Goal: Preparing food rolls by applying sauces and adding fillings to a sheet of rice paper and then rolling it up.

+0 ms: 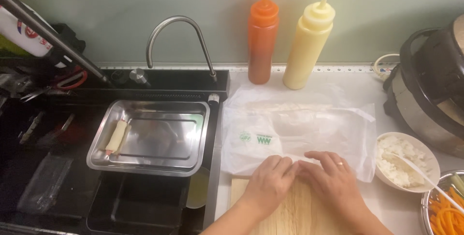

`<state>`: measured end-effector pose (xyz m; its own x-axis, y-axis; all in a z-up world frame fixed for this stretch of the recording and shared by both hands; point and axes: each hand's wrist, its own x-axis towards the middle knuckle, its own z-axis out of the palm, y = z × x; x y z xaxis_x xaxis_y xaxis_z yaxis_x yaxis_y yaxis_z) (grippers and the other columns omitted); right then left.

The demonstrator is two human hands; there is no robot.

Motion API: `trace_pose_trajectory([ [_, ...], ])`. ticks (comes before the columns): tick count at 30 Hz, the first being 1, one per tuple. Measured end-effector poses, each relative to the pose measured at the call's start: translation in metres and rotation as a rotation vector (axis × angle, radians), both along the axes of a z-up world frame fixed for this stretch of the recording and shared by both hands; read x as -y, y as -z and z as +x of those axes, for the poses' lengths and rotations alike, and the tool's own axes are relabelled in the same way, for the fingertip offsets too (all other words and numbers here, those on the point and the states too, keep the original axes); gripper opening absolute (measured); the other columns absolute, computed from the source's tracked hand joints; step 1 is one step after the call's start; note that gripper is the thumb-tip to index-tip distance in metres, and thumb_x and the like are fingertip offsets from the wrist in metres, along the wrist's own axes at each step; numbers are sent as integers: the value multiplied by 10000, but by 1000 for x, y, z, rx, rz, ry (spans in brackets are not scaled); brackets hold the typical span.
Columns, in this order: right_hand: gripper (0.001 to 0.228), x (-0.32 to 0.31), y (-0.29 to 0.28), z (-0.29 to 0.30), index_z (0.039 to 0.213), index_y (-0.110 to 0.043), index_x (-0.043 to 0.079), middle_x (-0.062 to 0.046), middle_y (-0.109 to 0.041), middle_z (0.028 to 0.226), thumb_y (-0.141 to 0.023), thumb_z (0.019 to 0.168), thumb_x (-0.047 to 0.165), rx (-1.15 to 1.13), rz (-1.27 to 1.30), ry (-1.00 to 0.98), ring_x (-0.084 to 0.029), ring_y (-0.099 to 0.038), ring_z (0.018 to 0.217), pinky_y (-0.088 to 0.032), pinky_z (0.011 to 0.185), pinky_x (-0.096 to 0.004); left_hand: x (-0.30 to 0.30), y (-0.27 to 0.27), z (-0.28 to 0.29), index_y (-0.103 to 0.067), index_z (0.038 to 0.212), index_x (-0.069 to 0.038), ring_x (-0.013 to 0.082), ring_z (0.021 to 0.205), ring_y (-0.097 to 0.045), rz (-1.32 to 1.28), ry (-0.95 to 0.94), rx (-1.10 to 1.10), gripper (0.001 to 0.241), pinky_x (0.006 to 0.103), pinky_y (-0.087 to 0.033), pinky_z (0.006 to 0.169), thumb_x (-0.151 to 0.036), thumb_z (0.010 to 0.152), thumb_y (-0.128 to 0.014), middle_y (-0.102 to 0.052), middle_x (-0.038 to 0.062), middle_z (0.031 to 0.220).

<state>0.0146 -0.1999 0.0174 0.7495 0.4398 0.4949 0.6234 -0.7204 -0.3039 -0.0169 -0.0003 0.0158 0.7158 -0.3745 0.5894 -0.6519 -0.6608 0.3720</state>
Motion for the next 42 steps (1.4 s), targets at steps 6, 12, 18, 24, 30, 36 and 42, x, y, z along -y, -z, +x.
trace_pose_trajectory([
  [6,458,3,10,1,1192,-675,114,-42,-650,1070,-742,742,165,103,-104,-40,-264,-628,1009,-512,814,-413,-4,10,8,-642,1272,36,270,959,-572,48,2,10,421,374,-511,849,-8,854,-629,-576,89,1016],
  [12,437,6,14,9,1200,-696,151,-32,-651,1031,-730,765,140,-15,-93,-28,-258,-620,996,-517,816,-393,0,16,15,-653,1228,-4,277,945,-571,25,-51,-52,394,384,-503,811,5,836,-619,-561,86,989],
  [18,428,5,7,15,1178,-700,174,-30,-653,1055,-718,753,130,-94,-150,-10,-272,-617,1009,-496,827,-414,5,-5,15,-654,1111,-14,293,944,-552,18,-106,-51,362,430,-496,883,-45,752,-628,-560,89,978],
  [24,627,-2,10,0,1280,-622,88,-76,-628,1200,-645,655,34,83,-166,-106,-316,-611,1076,-487,898,-448,3,19,17,-661,1121,1,280,941,-552,58,-134,-25,277,385,-498,817,-35,848,-629,-548,86,985],
  [30,609,-2,15,7,1241,-688,132,-21,-683,1160,-646,655,-25,3,-70,-78,-276,-639,1024,-528,857,-396,0,18,25,-670,1064,-14,288,928,-552,21,-88,-103,196,400,-490,803,-58,877,-637,-556,87,979],
  [36,556,-2,14,17,1191,-728,171,-5,-692,1150,-670,678,-35,-152,-47,-31,-278,-648,1042,-555,845,-374,0,-7,19,-655,1128,14,307,1010,-559,43,-119,-50,321,467,-476,936,-32,812,-625,-576,113,1053],
  [42,626,-15,0,2,1243,-630,36,-113,-598,1287,-617,627,-73,-30,-36,-99,-349,-587,1153,-525,908,-398,5,5,8,-590,1287,77,302,1066,-556,50,-137,61,484,425,-475,999,-16,813,-613,-573,124,1142],
])
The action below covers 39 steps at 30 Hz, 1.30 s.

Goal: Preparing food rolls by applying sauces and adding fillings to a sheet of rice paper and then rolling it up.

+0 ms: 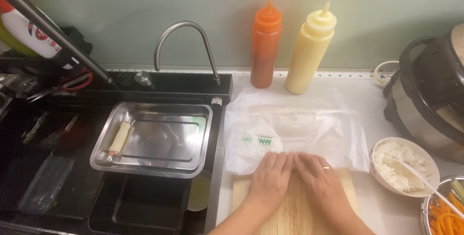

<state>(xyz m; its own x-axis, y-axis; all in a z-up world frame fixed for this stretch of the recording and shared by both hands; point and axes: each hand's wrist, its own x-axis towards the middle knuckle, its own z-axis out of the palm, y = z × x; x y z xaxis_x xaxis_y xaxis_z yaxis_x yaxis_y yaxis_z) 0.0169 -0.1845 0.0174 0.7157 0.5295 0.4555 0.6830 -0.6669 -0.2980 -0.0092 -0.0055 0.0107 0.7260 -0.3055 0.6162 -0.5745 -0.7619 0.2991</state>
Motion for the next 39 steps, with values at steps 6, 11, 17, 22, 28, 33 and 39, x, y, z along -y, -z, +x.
trace_pose_trajectory([
  [6,698,10,17,10,1295,-624,59,-74,-626,1230,-613,613,-90,-34,-56,50,-317,-584,1133,-503,915,-398,-1,16,15,-609,1287,61,298,999,-550,14,-10,-75,468,390,-486,911,-12,824,-616,-556,114,1048],
  [11,709,7,10,11,1293,-639,90,-66,-632,1188,-622,606,-82,-20,-108,73,-304,-583,1140,-491,936,-411,-7,11,20,-637,1248,13,300,985,-548,23,13,-94,438,395,-484,901,-17,812,-618,-564,99,1023],
  [17,582,15,8,11,1252,-636,81,-84,-637,1190,-675,672,42,105,-71,87,-312,-581,1138,-464,934,-445,-12,-4,14,-613,1236,27,281,1048,-558,2,4,108,453,441,-483,1003,-22,787,-580,-572,95,1104],
  [22,587,24,15,21,1279,-659,121,-54,-649,1116,-659,702,16,-8,-91,38,-272,-617,1060,-498,890,-407,-14,17,22,-659,1262,-24,286,961,-558,-21,25,-126,423,396,-492,840,-19,842,-613,-551,88,1001],
  [28,521,25,14,32,1255,-668,126,-57,-656,1098,-704,739,66,-55,-54,5,-283,-617,1043,-508,841,-399,-14,11,27,-690,1205,-52,296,961,-560,-52,38,-150,377,410,-485,824,-28,832,-639,-561,80,984],
  [33,587,16,7,19,1263,-646,90,-93,-640,1159,-679,679,40,53,-32,-2,-319,-601,1085,-515,859,-410,-8,1,19,-640,1200,23,313,1004,-560,-30,22,-101,431,416,-493,868,-40,774,-641,-562,103,1035],
  [39,665,18,8,23,1289,-642,101,-59,-643,1170,-646,637,-31,-34,-72,-7,-280,-611,1075,-532,864,-391,-14,14,25,-662,1243,-12,289,949,-567,-34,24,-149,402,401,-500,807,-12,843,-620,-551,94,985],
])
